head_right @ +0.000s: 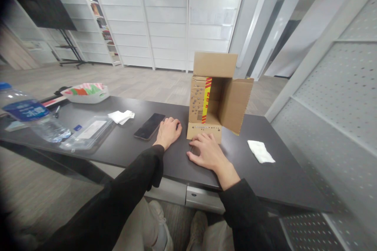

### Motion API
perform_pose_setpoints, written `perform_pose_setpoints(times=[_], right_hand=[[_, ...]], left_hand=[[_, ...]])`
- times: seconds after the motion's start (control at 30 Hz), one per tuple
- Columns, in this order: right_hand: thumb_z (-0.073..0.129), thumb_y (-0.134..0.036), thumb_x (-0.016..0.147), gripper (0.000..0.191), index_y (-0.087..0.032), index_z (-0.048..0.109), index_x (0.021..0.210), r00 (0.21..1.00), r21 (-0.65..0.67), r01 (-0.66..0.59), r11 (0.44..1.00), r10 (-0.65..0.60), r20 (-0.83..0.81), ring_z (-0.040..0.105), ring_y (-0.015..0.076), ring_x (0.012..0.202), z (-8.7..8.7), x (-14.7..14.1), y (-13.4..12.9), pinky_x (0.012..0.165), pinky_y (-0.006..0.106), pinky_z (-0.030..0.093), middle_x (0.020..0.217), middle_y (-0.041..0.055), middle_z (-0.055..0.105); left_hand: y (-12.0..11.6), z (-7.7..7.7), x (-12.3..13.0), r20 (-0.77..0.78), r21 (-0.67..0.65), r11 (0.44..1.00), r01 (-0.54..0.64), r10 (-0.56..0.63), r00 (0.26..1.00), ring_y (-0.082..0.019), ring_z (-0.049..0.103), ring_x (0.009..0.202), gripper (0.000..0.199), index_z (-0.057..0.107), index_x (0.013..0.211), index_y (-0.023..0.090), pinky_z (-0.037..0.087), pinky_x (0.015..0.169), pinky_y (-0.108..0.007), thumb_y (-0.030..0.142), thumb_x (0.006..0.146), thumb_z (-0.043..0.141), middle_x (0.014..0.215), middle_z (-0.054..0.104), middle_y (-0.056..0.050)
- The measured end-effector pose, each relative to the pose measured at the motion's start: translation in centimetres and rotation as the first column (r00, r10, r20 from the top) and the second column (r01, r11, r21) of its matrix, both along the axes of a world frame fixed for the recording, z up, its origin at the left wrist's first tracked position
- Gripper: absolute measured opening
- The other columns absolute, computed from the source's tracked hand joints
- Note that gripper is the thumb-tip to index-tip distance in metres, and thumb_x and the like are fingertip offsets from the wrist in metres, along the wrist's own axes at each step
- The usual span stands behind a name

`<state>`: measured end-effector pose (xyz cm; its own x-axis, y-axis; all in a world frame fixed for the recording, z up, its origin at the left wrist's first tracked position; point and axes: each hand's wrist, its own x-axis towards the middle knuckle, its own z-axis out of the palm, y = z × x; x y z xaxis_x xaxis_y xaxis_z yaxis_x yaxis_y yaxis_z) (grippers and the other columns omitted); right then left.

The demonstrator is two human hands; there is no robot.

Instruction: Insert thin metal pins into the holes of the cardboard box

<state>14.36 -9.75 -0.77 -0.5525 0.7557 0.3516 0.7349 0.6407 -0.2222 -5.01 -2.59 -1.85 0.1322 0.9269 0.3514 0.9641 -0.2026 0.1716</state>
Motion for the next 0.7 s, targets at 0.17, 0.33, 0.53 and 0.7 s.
perform_pose_setpoints(times=[0.17, 0.33, 0.53, 0.7], right_hand=[[0.068, -0.040, 0.085, 0.028, -0.021, 0.072, 0.105, 1.000, 0.001, 0.006, 1.000, -0.006, -0.003, 0.059, 0.0252, 0.102, -0.16, -0.03, 0.11, 0.090, 0.043, 0.036, 0.108, 0.0079, 0.068], [0.067, -0.039, 0.085, 0.026, -0.021, 0.072, 0.103, 1.000, 0.003, 0.009, 1.000, -0.009, -0.004, 0.059, 0.0254, 0.102, -0.18, -0.14, 0.07, 0.089, 0.042, 0.035, 0.108, 0.0082, 0.069], [0.066, -0.037, 0.086, 0.024, -0.019, 0.072, 0.102, 1.000, 0.021, 0.000, 1.000, 0.000, -0.008, 0.060, 0.0245, 0.099, -0.17, -0.13, 0.05, 0.088, 0.041, 0.035, 0.106, 0.0077, 0.071], [0.061, -0.036, 0.090, 0.023, -0.020, 0.072, 0.101, 1.000, 0.046, -0.006, 0.999, 0.007, -0.028, 0.061, 0.0241, 0.097, -0.36, -0.04, 0.24, 0.086, 0.040, 0.036, 0.104, 0.0078, 0.072]], left_hand=[[0.09, -0.13, -0.03, -0.009, 0.011, 1.000, 0.001, -0.001, 1.000, -0.025, 0.053, 0.107, 0.027, 0.065, 0.102, 0.021, 0.039, 0.090, -0.039, 0.032, 0.096, 0.041, 0.106, 0.064, -0.009], [0.15, -0.18, -0.01, -0.009, 0.017, 1.000, -0.003, 0.003, 1.000, -0.025, 0.054, 0.106, 0.026, 0.065, 0.101, 0.021, 0.039, 0.089, -0.039, 0.032, 0.096, 0.041, 0.105, 0.064, -0.009], [0.07, -0.07, -0.03, -0.002, 0.011, 1.000, 0.001, -0.001, 1.000, -0.025, 0.054, 0.106, 0.027, 0.065, 0.102, 0.021, 0.039, 0.089, -0.040, 0.032, 0.096, 0.041, 0.105, 0.064, -0.009], [0.05, 0.00, 0.03, 0.006, -0.003, 1.000, -0.001, 0.001, 1.000, -0.025, 0.053, 0.107, 0.028, 0.065, 0.102, 0.021, 0.038, 0.090, -0.040, 0.032, 0.096, 0.041, 0.106, 0.063, -0.010]])
